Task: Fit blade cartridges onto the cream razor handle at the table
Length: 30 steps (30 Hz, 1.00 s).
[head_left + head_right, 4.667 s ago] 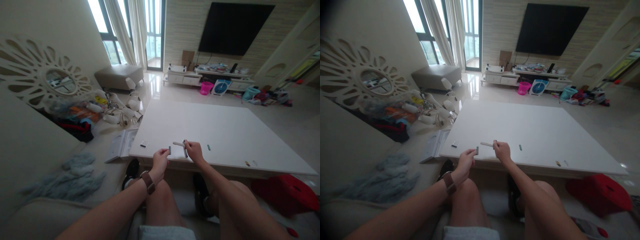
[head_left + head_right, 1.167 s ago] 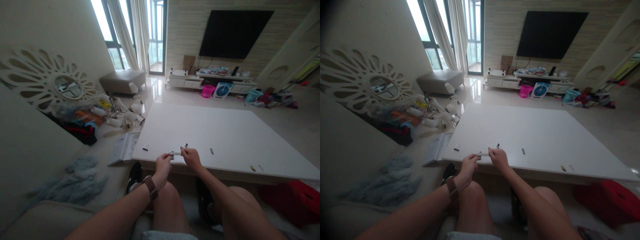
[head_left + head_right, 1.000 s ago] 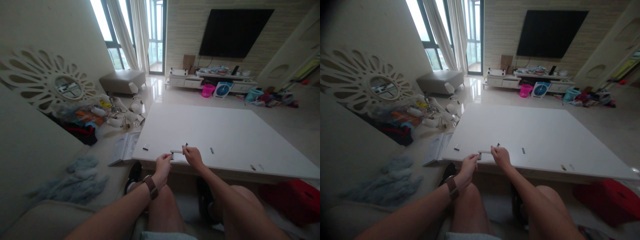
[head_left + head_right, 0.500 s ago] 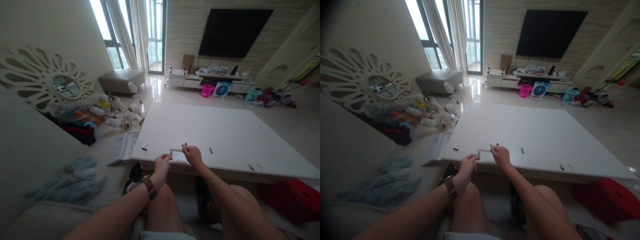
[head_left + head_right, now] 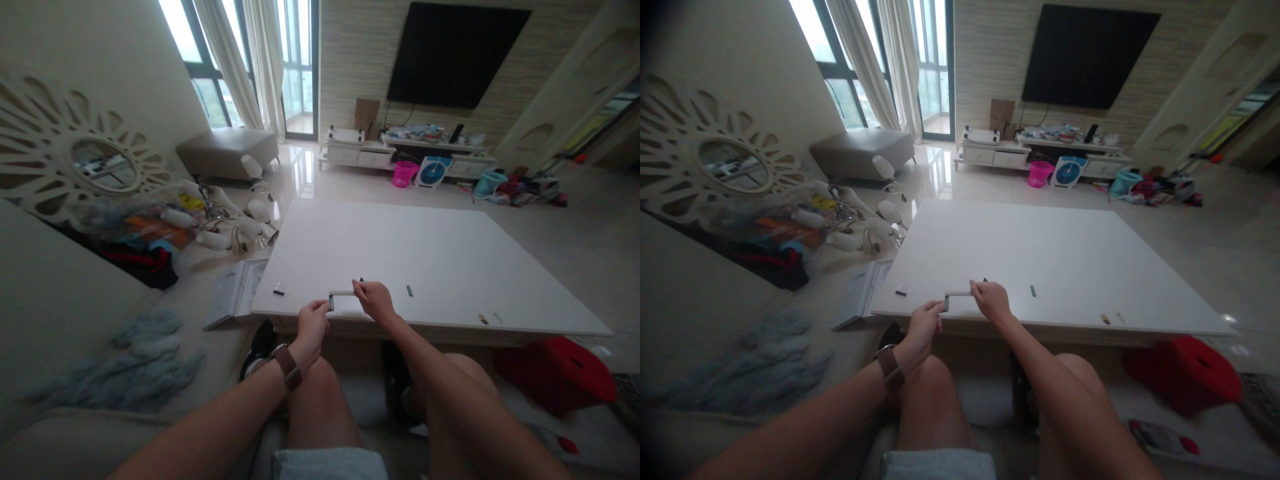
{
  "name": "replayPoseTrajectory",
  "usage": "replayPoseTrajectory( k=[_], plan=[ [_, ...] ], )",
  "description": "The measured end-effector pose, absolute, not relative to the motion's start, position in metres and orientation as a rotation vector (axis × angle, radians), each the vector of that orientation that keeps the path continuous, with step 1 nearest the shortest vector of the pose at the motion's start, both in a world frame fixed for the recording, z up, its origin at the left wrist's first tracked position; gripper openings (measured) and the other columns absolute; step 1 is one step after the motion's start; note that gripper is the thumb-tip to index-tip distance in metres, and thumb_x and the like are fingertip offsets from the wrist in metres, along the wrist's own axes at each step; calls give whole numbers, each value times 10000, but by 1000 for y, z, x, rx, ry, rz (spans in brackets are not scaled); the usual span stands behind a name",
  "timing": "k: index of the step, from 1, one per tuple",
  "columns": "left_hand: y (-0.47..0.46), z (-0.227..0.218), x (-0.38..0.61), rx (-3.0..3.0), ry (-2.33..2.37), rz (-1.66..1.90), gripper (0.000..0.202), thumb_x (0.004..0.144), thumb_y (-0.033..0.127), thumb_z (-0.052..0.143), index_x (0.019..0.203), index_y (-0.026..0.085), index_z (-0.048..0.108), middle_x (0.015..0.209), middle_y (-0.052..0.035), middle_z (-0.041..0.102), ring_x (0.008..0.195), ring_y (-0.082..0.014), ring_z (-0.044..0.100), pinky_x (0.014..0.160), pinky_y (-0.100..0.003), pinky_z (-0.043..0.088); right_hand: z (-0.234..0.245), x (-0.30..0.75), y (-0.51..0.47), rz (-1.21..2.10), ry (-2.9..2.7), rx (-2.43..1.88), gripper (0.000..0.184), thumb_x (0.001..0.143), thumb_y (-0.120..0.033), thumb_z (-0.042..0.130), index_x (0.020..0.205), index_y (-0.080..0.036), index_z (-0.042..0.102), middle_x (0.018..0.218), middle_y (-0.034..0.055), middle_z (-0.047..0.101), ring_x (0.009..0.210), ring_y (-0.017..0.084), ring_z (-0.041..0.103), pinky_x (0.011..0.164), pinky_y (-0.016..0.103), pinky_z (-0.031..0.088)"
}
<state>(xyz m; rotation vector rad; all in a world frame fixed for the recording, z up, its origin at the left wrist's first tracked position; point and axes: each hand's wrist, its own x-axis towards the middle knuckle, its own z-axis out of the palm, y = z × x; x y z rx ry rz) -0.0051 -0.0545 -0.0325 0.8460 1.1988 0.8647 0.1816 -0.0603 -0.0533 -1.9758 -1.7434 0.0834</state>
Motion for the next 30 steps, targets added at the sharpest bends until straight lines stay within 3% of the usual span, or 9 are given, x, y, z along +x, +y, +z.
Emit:
replayPoseTrajectory(
  k=[8,13,20,30],
  plan=[
    [-54,-29,-3,840,1180,874,279,688,338,656,862,120,636,497,62,481,381,-71,371,398,-219,238,-48,184,-63,179,-1612,-1904,630,1020,-507,331,557,-188,615,522,28,601,510,139,524,535,284,232],
    [-55,-29,-3,857,1178,885,198,681,309,654,775,139,614,470,76,439,370,-68,351,389,-222,218,-54,163,-63,235,-1795,-1853,614,1026,-487,321,582,-196,630,551,25,619,523,141,527,548,285,247],
    [-56,-27,-3,841,1193,898,295,700,357,670,862,116,623,524,62,495,385,-62,374,402,-216,242,-51,197,-62,58,-1702,-2060,654,1033,-524,271,609,-206,654,626,50,665,589,166,570,547,300,217],
    [-54,-33,-3,843,1189,903,331,718,420,691,844,129,599,497,77,462,375,-64,357,392,-218,233,-54,167,-63,143,-1933,-1897,625,1051,-485,270,652,-204,660,691,39,681,646,155,585,583,284,258]
  ],
)
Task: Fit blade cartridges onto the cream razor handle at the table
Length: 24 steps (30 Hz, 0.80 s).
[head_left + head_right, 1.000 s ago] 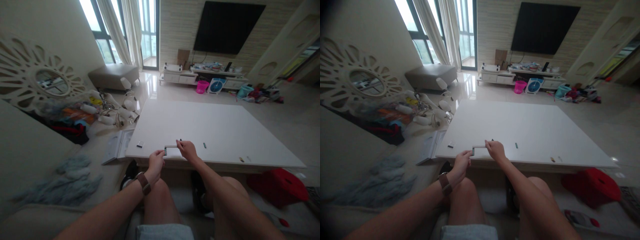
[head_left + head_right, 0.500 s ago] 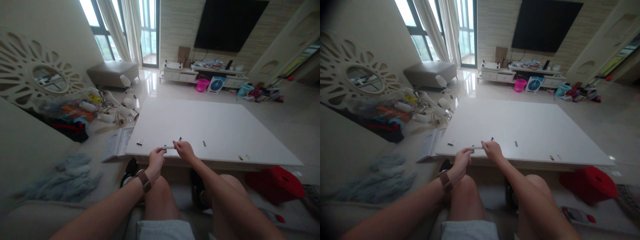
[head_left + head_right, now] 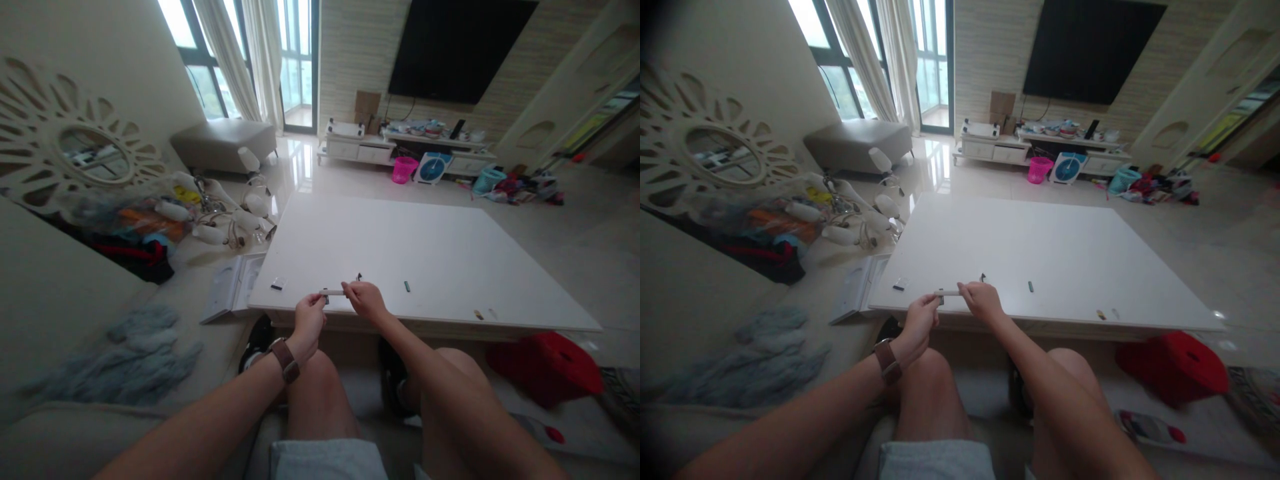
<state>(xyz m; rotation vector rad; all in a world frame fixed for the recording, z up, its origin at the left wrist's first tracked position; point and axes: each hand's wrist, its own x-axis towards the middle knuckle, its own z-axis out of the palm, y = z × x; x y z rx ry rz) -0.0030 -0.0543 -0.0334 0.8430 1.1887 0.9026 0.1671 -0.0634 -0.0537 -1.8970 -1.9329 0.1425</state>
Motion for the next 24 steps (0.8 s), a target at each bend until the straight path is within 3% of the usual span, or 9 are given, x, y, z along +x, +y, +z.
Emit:
replayPoseTrajectory(
  k=[5,15,24],
  plan=[
    [-54,-31,-3,834,1202,911,324,734,384,695,891,115,604,557,62,499,388,-57,377,396,-215,239,-46,191,-64,36,-1767,-2025,635,1034,-531,288,632,-205,656,653,41,665,605,157,556,554,301,221],
    [-56,-30,-3,842,1175,931,291,713,385,695,828,133,606,535,65,486,384,-57,365,406,-220,237,-52,164,-65,207,-1915,-1818,599,1042,-494,285,680,-201,662,682,37,664,640,150,578,596,277,281],
    [-56,-31,-3,849,1168,933,324,739,386,675,905,116,607,541,69,480,392,-55,367,406,-216,236,-47,191,-64,100,-1689,-1936,618,1044,-496,271,663,-196,654,658,42,657,612,153,566,581,286,277]
  ],
)
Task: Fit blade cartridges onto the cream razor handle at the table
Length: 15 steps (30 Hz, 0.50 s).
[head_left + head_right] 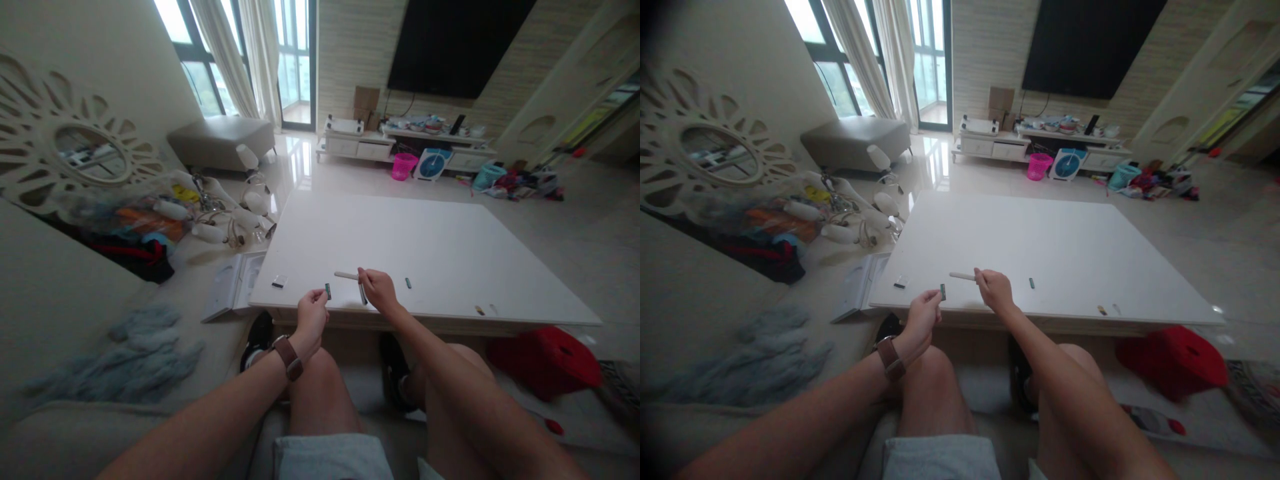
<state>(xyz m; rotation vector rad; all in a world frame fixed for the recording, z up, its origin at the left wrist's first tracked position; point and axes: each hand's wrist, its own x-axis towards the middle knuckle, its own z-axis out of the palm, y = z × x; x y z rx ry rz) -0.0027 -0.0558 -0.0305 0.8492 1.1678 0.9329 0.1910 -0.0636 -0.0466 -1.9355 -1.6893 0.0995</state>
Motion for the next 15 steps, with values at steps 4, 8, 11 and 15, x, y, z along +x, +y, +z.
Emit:
replayPoseTrajectory(
  k=[4,8,11,15],
  plan=[
    [-55,-30,-3,842,1168,936,311,726,392,699,871,131,613,521,75,467,388,-59,362,407,-220,235,-51,165,-63,155,-1815,-1816,599,1048,-485,270,703,-198,665,702,41,667,641,147,576,616,271,307],
    [-56,-33,-4,841,1178,927,296,701,396,707,817,143,607,483,81,442,388,-63,355,403,-217,238,-55,158,-64,206,-1941,-1830,582,1055,-461,279,697,-198,656,709,35,663,646,142,569,601,275,287],
    [-56,-36,-4,846,1183,900,350,686,431,716,840,134,614,458,84,425,386,-71,358,398,-218,244,-52,173,-64,128,-1923,-1913,578,1055,-449,287,675,-200,645,705,37,659,642,147,557,594,286,268],
    [-56,-35,-4,852,1180,921,391,687,447,716,881,125,608,489,76,461,390,-65,367,400,-214,251,-46,190,-64,17,-1768,-2009,575,1052,-456,287,674,-198,635,703,45,654,634,155,551,584,298,248]
  ],
)
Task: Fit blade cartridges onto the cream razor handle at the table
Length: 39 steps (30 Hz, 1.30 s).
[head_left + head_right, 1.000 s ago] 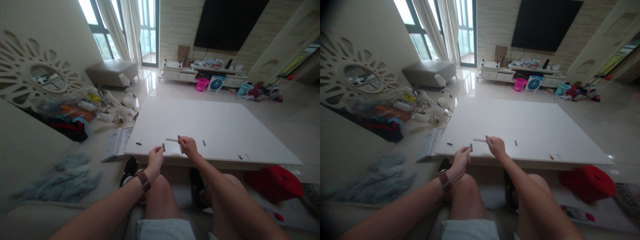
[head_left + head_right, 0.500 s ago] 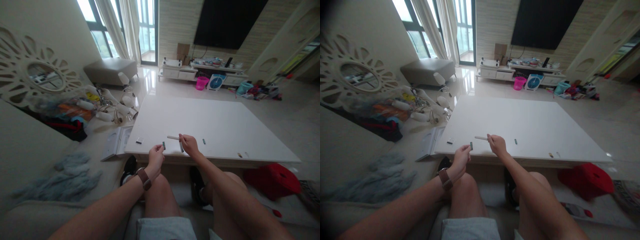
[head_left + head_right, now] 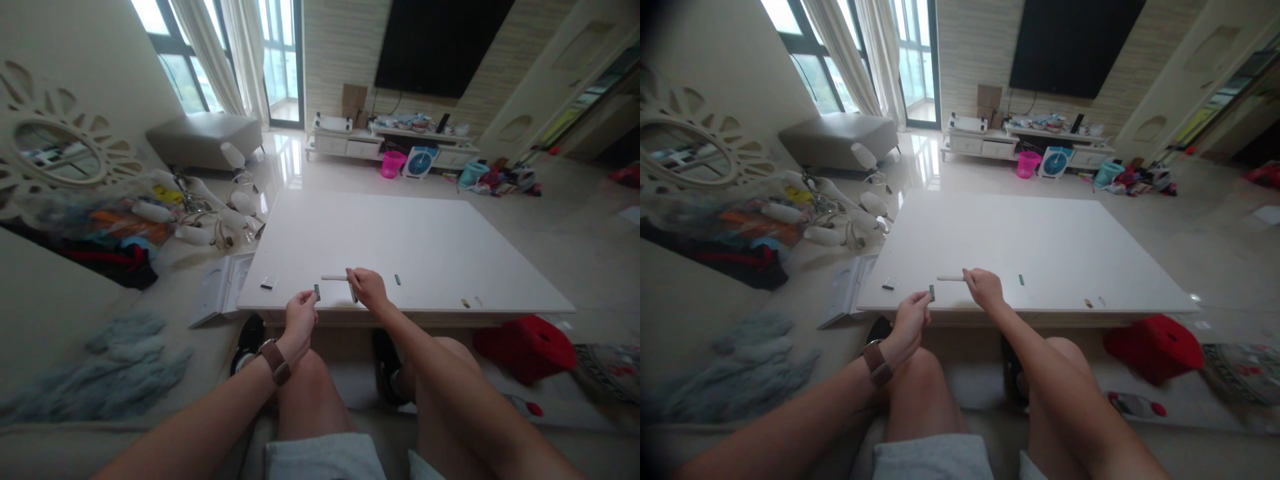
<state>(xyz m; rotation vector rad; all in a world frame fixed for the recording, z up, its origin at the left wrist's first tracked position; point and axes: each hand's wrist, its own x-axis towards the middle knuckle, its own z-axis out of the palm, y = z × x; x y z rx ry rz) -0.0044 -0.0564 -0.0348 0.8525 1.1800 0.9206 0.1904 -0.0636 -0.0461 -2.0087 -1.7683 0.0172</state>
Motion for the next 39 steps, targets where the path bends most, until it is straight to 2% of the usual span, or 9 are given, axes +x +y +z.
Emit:
replayPoseTrajectory(
  k=[3,7,15,21,26,29,34,39],
  plan=[
    [-56,-32,-5,847,1173,934,382,700,427,710,900,119,607,525,69,485,395,-57,372,403,-210,247,-46,184,-64,62,-1767,-1945,589,1058,-457,252,694,-199,635,707,39,646,652,150,560,598,289,266],
    [-55,-33,-5,853,1176,935,356,705,425,706,869,126,607,517,73,470,392,-60,369,399,-214,248,-49,169,-66,113,-1931,-1841,568,1054,-457,288,690,-200,641,708,29,634,642,135,541,604,284,265],
    [-56,-33,-5,861,1174,931,378,692,421,703,895,116,609,539,65,498,395,-58,373,406,-214,262,-45,192,-62,-23,-1751,-1980,554,1040,-478,342,654,-194,620,679,27,620,608,138,512,570,302,223],
    [-55,-33,-2,822,1177,943,342,694,406,713,865,129,606,518,74,474,385,-60,363,402,-218,239,-50,167,-63,135,-1891,-1786,535,1049,-441,326,676,-196,619,680,19,616,623,132,530,597,283,262],
    [-55,-35,-3,809,1189,907,337,690,413,714,838,130,605,456,88,425,380,-67,353,403,-216,222,-54,168,-64,111,-1938,-1882,512,1041,-405,359,652,-193,615,667,22,618,609,135,521,573,298,221],
    [-55,-36,-4,800,1187,917,387,673,439,727,862,125,602,479,84,450,383,-63,359,403,-216,222,-51,182,-63,32,-1836,-1970,507,1031,-414,381,641,-196,621,675,25,630,607,139,522,564,305,207],
    [-55,-33,-3,812,1178,940,408,679,427,714,913,113,600,545,71,494,388,-52,362,400,-215,237,-48,180,-62,72,-1681,-1925,530,1041,-424,349,651,-194,626,653,20,630,618,139,546,576,289,246],
    [-57,-34,-4,829,1186,927,356,691,409,696,876,120,602,548,68,490,390,-51,360,396,-216,246,-54,164,-64,169,-1859,-1819,504,1031,-391,371,638,-190,616,663,23,635,606,134,539,589,283,262]
  ],
)
